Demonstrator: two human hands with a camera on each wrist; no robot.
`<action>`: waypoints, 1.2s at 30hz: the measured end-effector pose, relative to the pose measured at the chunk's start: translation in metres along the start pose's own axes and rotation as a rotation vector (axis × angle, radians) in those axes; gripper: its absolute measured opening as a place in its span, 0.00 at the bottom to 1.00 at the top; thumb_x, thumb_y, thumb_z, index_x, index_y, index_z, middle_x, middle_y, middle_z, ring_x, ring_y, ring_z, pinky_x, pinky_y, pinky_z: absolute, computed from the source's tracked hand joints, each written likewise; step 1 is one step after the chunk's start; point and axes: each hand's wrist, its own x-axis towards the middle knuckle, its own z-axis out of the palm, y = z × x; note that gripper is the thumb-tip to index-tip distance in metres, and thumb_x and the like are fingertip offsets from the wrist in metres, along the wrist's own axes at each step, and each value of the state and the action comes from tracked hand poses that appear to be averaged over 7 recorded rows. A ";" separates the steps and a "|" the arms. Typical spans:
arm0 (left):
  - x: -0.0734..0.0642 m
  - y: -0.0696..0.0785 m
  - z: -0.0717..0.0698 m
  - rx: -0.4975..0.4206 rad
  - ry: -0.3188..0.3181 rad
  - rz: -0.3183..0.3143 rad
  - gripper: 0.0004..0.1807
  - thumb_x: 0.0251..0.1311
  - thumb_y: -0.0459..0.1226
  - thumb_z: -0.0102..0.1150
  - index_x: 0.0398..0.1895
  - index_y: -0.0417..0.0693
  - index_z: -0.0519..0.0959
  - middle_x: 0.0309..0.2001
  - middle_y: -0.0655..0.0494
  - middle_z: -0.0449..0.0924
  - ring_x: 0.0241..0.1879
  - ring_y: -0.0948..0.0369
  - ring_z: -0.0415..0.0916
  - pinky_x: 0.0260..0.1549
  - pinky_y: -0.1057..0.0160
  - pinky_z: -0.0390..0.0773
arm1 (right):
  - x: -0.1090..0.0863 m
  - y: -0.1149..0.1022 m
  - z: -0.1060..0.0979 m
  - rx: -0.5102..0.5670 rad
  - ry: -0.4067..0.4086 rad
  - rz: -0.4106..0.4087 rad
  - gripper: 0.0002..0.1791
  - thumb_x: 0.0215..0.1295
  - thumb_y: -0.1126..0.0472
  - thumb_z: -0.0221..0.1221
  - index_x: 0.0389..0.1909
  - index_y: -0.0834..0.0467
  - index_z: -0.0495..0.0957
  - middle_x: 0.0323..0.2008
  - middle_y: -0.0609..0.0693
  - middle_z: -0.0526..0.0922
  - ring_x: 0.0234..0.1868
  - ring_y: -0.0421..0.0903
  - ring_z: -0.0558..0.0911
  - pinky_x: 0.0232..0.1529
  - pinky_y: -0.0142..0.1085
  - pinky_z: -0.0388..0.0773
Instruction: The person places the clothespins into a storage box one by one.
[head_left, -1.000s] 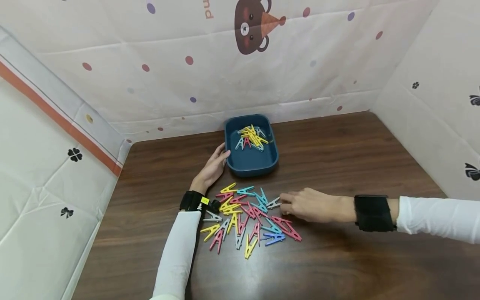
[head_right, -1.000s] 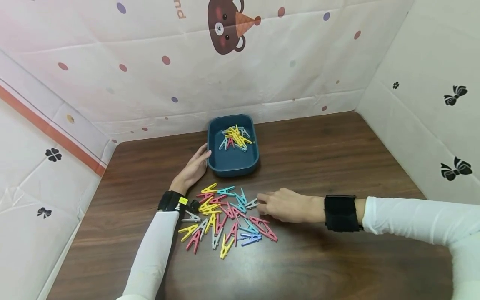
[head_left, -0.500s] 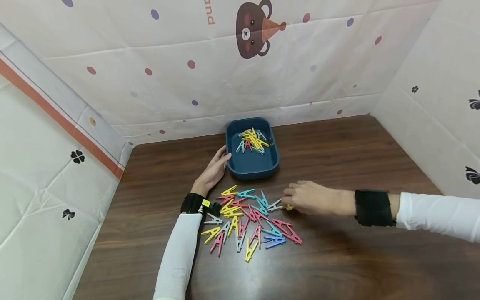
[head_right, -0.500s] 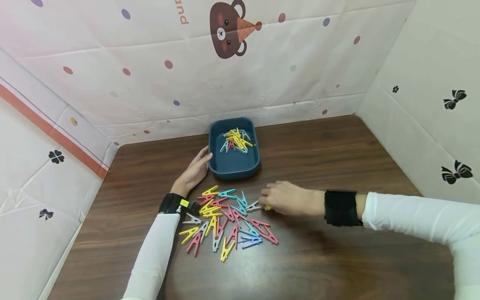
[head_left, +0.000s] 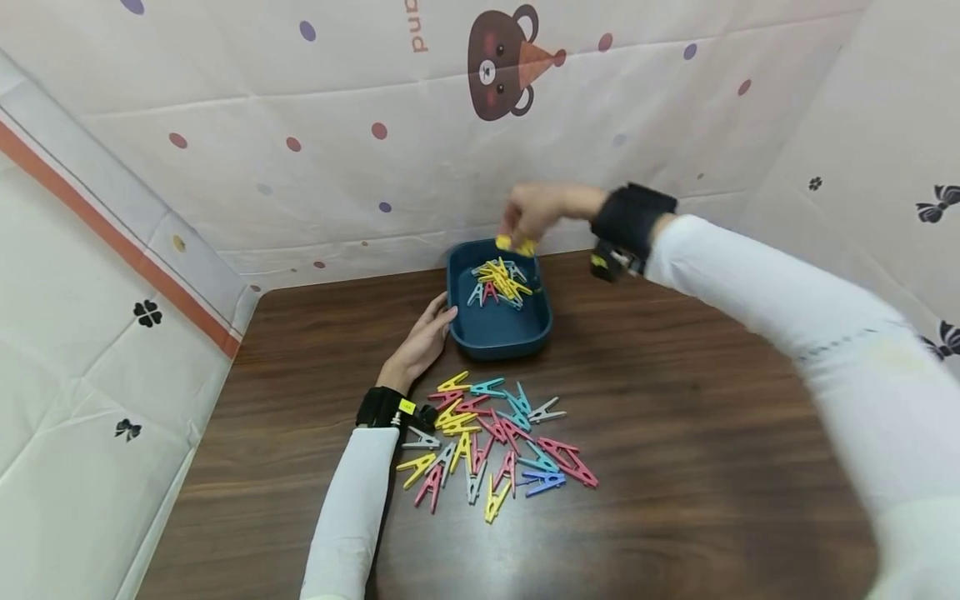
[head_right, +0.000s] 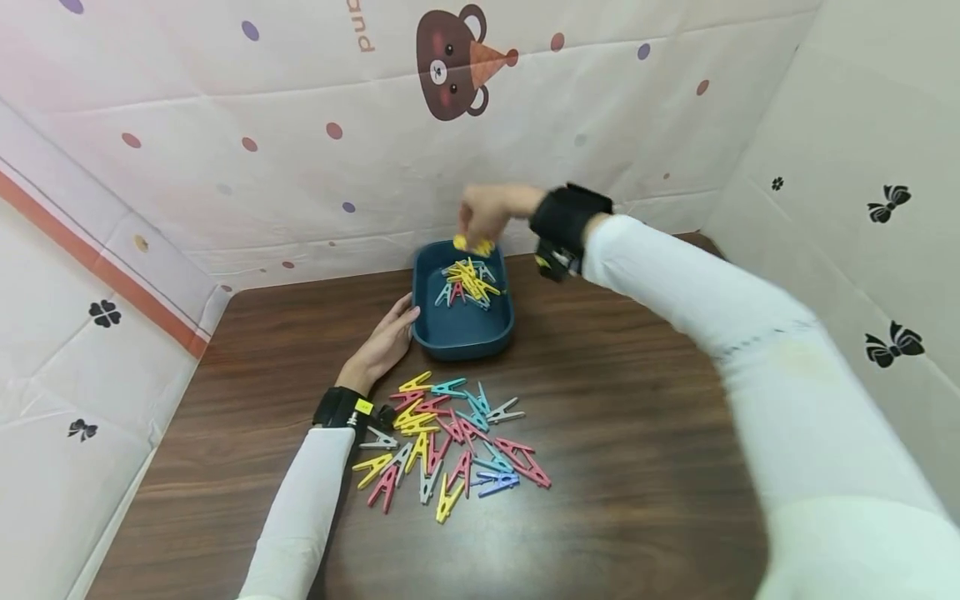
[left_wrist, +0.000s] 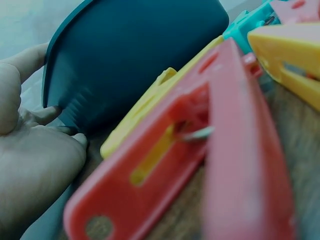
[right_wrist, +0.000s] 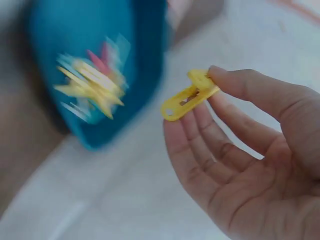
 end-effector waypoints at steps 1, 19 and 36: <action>0.000 0.001 -0.001 0.005 0.006 -0.002 0.37 0.79 0.40 0.48 0.83 0.54 0.43 0.82 0.52 0.45 0.83 0.58 0.39 0.81 0.53 0.37 | 0.010 -0.001 -0.010 0.036 0.015 0.052 0.14 0.72 0.65 0.60 0.54 0.69 0.80 0.47 0.60 0.84 0.41 0.45 0.81 0.53 0.41 0.84; 0.002 -0.001 -0.003 0.036 -0.001 0.006 0.36 0.78 0.42 0.50 0.82 0.55 0.48 0.83 0.56 0.43 0.83 0.58 0.39 0.81 0.52 0.37 | 0.123 0.037 0.078 -0.055 0.028 0.379 0.25 0.65 0.63 0.67 0.62 0.60 0.74 0.58 0.59 0.78 0.52 0.53 0.79 0.53 0.44 0.80; 0.003 0.000 -0.003 -0.006 0.003 -0.004 0.37 0.79 0.39 0.48 0.83 0.54 0.44 0.83 0.52 0.43 0.83 0.59 0.39 0.81 0.54 0.37 | 0.031 -0.012 0.058 -0.351 0.119 0.014 0.14 0.69 0.55 0.66 0.47 0.61 0.85 0.47 0.57 0.86 0.41 0.50 0.83 0.46 0.43 0.82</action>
